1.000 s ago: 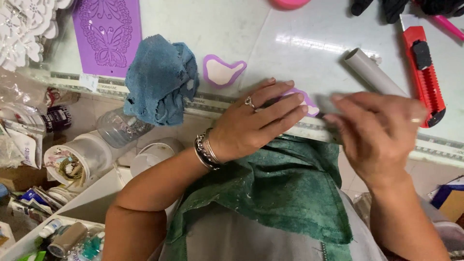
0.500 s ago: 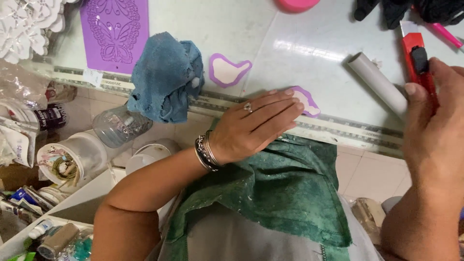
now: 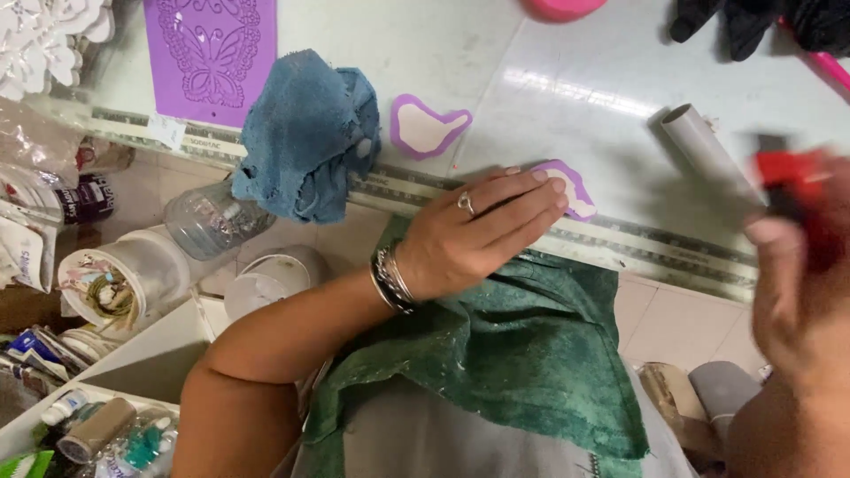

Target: Trimming excess material from a small clay mold using a utility knife to finish the piece.

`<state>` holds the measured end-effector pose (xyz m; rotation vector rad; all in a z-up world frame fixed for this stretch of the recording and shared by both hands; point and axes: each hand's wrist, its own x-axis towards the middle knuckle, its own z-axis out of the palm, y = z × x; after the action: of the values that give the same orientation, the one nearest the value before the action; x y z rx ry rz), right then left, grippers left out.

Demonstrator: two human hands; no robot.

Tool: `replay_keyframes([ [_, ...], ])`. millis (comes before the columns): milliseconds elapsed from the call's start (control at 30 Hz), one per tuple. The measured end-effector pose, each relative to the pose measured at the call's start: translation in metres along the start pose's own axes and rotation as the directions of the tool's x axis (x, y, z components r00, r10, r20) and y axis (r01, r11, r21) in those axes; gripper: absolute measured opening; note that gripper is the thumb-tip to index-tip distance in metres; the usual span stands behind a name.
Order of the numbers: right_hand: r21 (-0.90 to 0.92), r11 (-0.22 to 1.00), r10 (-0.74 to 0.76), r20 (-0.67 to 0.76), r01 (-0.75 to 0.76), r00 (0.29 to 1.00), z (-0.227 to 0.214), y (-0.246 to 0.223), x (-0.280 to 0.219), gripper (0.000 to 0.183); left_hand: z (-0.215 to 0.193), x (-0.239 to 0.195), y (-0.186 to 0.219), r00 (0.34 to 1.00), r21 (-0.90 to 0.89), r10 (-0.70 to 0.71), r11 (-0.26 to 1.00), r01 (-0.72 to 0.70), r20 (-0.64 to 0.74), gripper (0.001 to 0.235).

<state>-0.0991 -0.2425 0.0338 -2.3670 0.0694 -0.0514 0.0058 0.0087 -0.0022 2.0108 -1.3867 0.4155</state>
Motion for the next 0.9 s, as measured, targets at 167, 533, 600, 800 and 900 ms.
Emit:
replay_keyframes([
  [167, -0.017, 0.998, 0.068, 0.168, -0.066, 0.984, 0.012, -0.022, 0.006, 0.033, -0.002, -0.013, -0.021, 0.993, -0.25, -0.023, 0.967, 0.051, 0.115, 0.035],
  [533, -0.079, 0.994, -0.056, 0.166, 0.07, 0.985, 0.027, -0.02, 0.022, 0.032, -0.012, -0.008, -0.02, 0.998, -0.259, -0.049, 0.964, 0.059, 0.048, 0.022],
  [600, -0.14, 0.975, -0.151, 0.162, 0.174, 0.975, 0.027, -0.018, 0.026, 0.031, -0.012, -0.008, -0.02, 0.997, -0.248, -0.053, 0.967, 0.064, 0.051, 0.02],
  [800, -0.281, 0.925, -0.218, 0.154, 0.254, 0.964, 0.03, -0.011, 0.028, 0.029, -0.012, -0.007, -0.021, 0.995, -0.277, -0.085, 0.956, 0.096, 0.053, 0.02],
  [900, -0.383, 0.831, -0.37, 0.162, 0.404, 0.915, 0.032, -0.006, 0.037, 0.029, -0.012, -0.008, -0.02, 0.995, -0.23, -0.075, 0.969, 0.088, 0.062, 0.021],
])
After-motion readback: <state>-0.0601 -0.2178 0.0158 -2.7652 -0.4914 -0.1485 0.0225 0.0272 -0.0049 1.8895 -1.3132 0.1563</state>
